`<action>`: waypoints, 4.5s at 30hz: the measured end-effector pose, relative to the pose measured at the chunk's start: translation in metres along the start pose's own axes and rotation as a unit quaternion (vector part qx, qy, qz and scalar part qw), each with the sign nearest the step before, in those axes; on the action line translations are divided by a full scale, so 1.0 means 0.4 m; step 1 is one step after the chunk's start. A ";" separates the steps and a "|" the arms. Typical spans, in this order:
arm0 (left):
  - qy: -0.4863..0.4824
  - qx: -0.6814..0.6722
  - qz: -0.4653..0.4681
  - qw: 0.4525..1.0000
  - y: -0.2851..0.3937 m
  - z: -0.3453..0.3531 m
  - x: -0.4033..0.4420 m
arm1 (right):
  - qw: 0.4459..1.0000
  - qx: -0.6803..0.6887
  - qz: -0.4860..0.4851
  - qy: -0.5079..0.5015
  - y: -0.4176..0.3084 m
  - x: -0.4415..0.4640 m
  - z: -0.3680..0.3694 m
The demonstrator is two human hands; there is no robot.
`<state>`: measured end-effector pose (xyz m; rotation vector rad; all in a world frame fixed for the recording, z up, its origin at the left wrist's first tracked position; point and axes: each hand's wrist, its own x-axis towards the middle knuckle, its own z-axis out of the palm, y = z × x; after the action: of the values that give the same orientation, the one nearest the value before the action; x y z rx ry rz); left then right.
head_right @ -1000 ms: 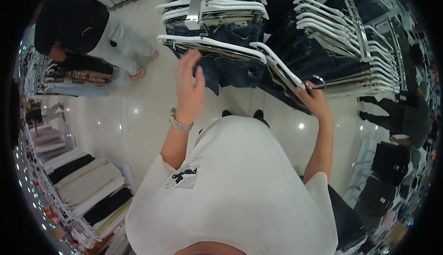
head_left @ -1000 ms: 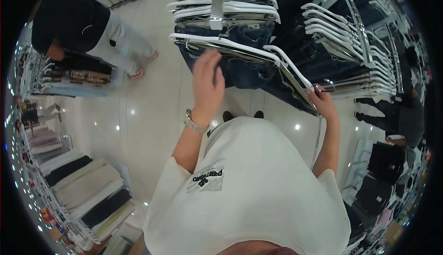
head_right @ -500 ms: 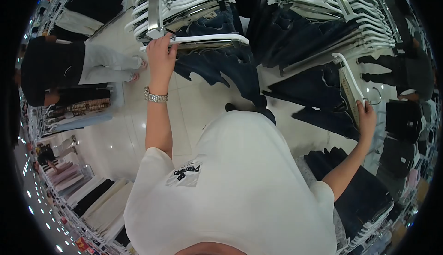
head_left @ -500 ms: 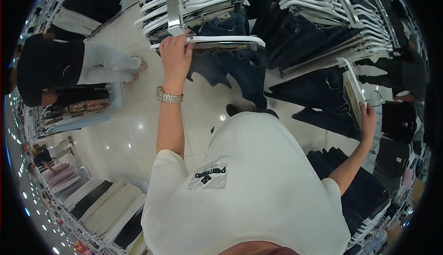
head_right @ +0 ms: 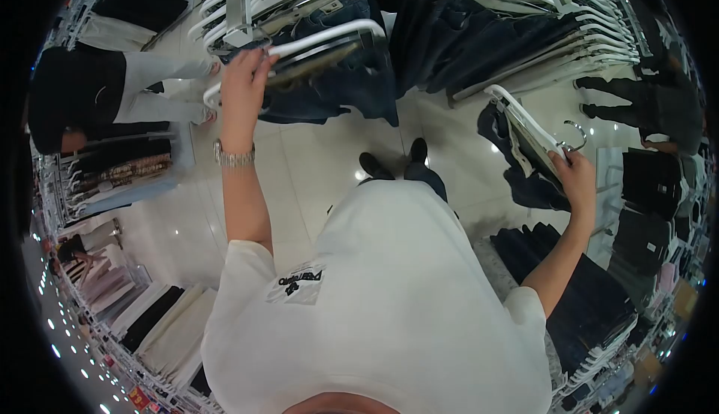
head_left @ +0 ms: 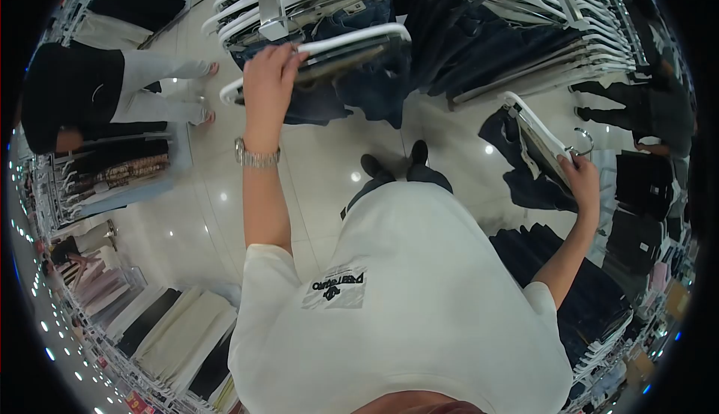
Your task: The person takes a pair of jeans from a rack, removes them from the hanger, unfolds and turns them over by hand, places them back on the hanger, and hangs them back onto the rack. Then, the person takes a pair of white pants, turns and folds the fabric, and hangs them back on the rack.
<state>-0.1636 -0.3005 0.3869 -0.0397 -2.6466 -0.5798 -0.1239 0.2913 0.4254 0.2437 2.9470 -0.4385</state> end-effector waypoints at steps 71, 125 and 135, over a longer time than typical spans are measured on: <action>-0.005 -0.278 -0.168 0.946 0.526 0.350 -0.582 | 0.833 0.094 -0.483 0.252 -0.142 -0.045 -0.093; 0.070 -0.273 -0.239 0.929 -0.066 0.132 -0.397 | 0.829 0.086 -0.551 0.039 -1.039 0.219 0.369; 0.117 -0.227 -0.206 0.945 -0.210 0.071 -0.253 | 0.884 0.286 -0.369 0.016 -0.829 0.245 0.374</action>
<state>-0.0929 -0.3594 0.2887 0.4289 -2.2443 -1.2394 -0.2612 -0.0530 0.3580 -0.8521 2.7427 -1.3969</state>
